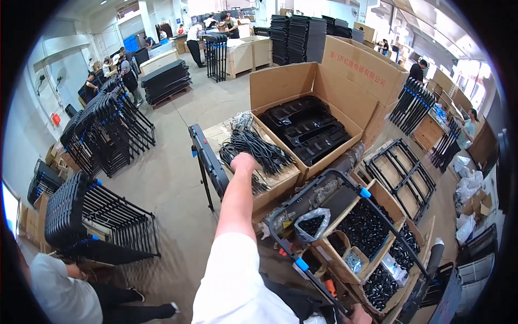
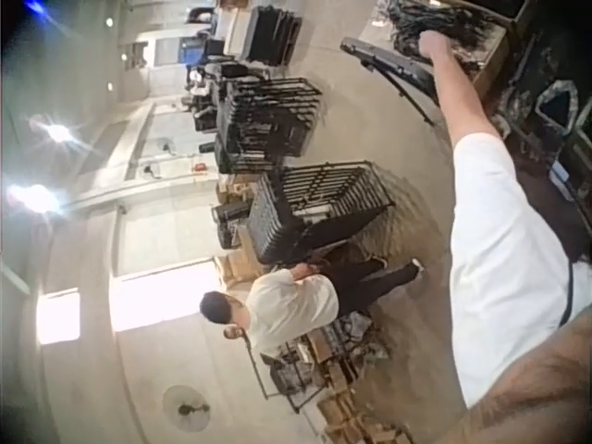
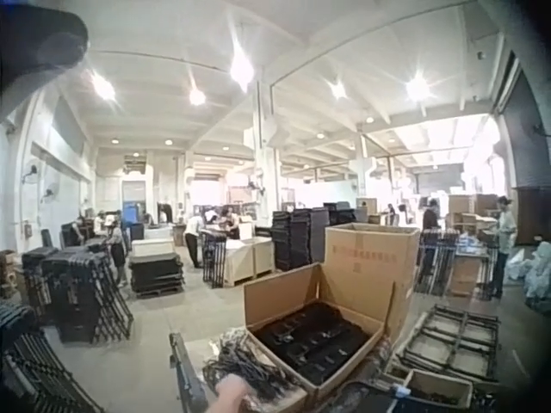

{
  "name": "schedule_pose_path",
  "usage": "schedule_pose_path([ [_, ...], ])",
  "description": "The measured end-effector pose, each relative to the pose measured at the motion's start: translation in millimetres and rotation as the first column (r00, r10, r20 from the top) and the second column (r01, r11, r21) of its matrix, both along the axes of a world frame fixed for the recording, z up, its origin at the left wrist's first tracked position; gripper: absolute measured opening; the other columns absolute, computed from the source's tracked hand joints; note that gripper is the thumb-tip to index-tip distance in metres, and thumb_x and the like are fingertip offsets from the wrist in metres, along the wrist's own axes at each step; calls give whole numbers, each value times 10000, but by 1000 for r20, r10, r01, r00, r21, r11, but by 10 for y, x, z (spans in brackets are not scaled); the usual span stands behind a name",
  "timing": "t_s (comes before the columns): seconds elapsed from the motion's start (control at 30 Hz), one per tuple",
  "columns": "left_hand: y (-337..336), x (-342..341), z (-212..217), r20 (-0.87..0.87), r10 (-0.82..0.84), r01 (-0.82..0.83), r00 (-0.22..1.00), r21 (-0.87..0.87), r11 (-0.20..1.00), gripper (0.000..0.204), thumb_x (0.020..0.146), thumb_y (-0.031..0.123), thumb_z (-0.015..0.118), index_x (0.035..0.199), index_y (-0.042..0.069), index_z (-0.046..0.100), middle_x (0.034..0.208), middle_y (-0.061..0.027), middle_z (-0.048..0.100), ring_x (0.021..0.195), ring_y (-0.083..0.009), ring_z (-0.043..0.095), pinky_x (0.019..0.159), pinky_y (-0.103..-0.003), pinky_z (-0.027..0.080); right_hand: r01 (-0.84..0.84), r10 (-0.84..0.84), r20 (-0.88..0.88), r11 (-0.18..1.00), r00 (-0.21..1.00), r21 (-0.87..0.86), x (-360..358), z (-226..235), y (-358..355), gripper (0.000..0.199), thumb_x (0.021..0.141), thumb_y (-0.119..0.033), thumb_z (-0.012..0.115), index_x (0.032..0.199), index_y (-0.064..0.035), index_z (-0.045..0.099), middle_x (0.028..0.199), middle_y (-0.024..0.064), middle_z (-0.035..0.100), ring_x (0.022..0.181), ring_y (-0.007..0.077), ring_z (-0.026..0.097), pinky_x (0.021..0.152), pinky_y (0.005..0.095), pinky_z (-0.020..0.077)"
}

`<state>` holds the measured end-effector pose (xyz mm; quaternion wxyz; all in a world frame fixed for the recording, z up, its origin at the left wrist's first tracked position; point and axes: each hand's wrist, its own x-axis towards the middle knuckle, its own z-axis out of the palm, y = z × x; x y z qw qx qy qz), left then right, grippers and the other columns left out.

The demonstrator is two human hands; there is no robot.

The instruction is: Assembling components of a metal frame for outdoor equipment, including wiring and securing parts with an electric screwdriver.

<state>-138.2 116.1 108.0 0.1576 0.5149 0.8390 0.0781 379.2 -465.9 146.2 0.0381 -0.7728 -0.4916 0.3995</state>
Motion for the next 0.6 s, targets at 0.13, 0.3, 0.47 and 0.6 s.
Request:
schedule_pose_path([
  [0.13,367,24,-327,-99,-147,128,984,-172,977,323,1015,240,632,1246,96,806,1361,-97,753,1251,-286,730,967,-424,609,-229,115,444,950,889,212,-31,-235,-278,285,1077,-274,619,1009,3,617,756,146,594,642,346,502,633,515,414],
  [0.3,595,-266,-760,-230,-154,118,961,-165,979,430,1043,255,609,1378,-1,694,1362,-132,737,1229,-268,734,902,-456,622,-179,212,482,977,850,-114,-63,-124,9,488,1148,-384,447,1081,29,698,720,180,643,677,381,615,628,508,483],
  [0.47,500,-435,-588,-95,-106,101,990,-58,993,436,1034,257,599,1342,-44,670,1349,-207,727,1228,-326,736,981,-431,606,-89,143,596,989,790,-119,-128,-47,114,686,1071,-651,523,1153,11,687,886,219,742,774,403,693,702,527,558],
  [0.6,300,140,7,191,110,-132,975,105,986,527,975,213,647,1380,-87,491,1278,-259,734,1173,-361,750,985,-456,600,-139,434,498,841,751,-523,-100,90,91,440,863,-441,768,1019,-31,798,966,205,787,921,376,773,814,468,603],
])
